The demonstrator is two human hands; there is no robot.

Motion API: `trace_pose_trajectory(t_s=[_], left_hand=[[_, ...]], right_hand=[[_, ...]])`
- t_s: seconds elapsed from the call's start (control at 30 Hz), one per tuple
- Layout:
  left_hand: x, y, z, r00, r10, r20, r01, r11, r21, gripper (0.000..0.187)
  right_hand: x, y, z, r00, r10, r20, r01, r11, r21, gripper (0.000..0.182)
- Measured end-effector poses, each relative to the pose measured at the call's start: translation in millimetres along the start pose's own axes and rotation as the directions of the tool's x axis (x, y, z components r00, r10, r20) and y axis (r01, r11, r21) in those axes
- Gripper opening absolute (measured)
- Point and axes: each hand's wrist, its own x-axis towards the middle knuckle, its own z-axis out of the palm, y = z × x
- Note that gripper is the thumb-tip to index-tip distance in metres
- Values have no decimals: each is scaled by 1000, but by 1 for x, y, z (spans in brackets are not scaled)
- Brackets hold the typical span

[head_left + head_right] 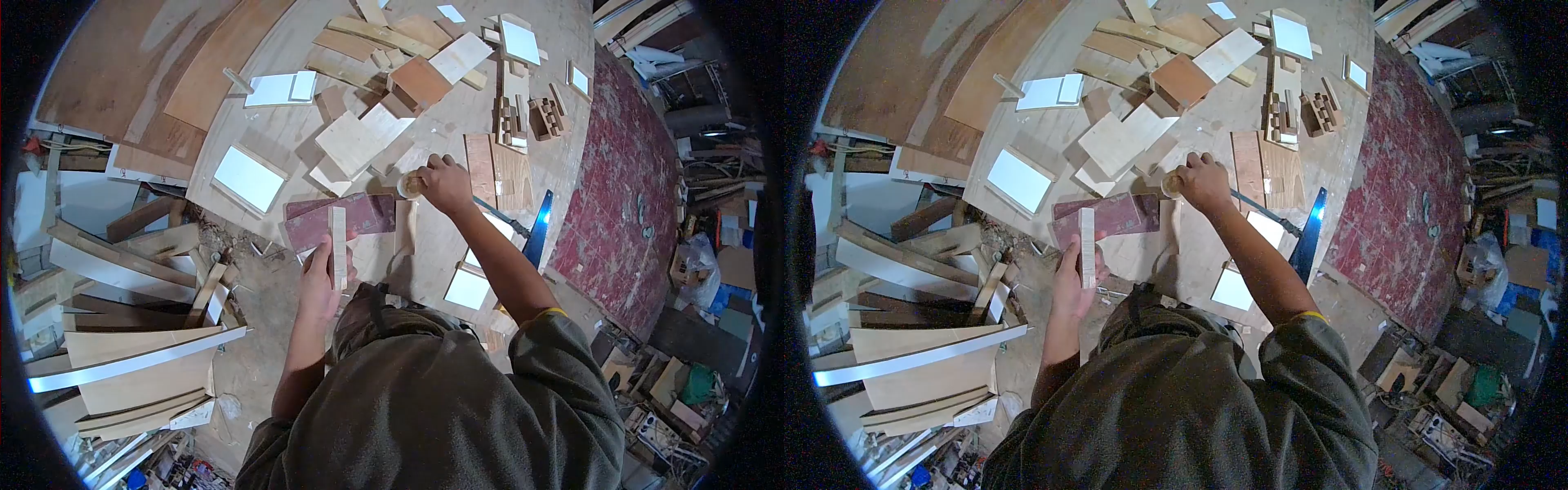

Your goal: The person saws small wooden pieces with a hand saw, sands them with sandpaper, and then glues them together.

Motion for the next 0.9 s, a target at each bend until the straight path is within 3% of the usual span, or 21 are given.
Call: trace_pose_trajectory(t_s=[0.17,0.27,0.33,0.43,0.63,0.77,0.9], left_hand=[[-2,4,3,999,-5,45,7,999,-45,49],[-2,4,7,1000,2,13,-1,998,-69,48],[-4,6,9,1000,8,18,-7,996,-83,48],[-5,6,8,1000,9,30,-7,997,-80,49],[-2,3,4,997,0,79,6,997,-79,47],[-4,5,5,998,-11,66,18,994,-104,48],[-3,4,6,996,-1,89,10,995,-98,48]], right_hand=[[3,-2,9,998,-13,59,17,997,-76,15],[0,-4,5,999,-53,-7,53,999,-15,13],[-1,-8,-6,988,-41,-150,51,997,64,11],[-5,-8,-1,985,-89,-151,95,995,28,9],[2,-9,11,999,40,-29,-37,996,79,13],[3,-1,16,1000,31,4,-31,991,130,13],[2,3,14,997,78,11,-78,959,273,13]])
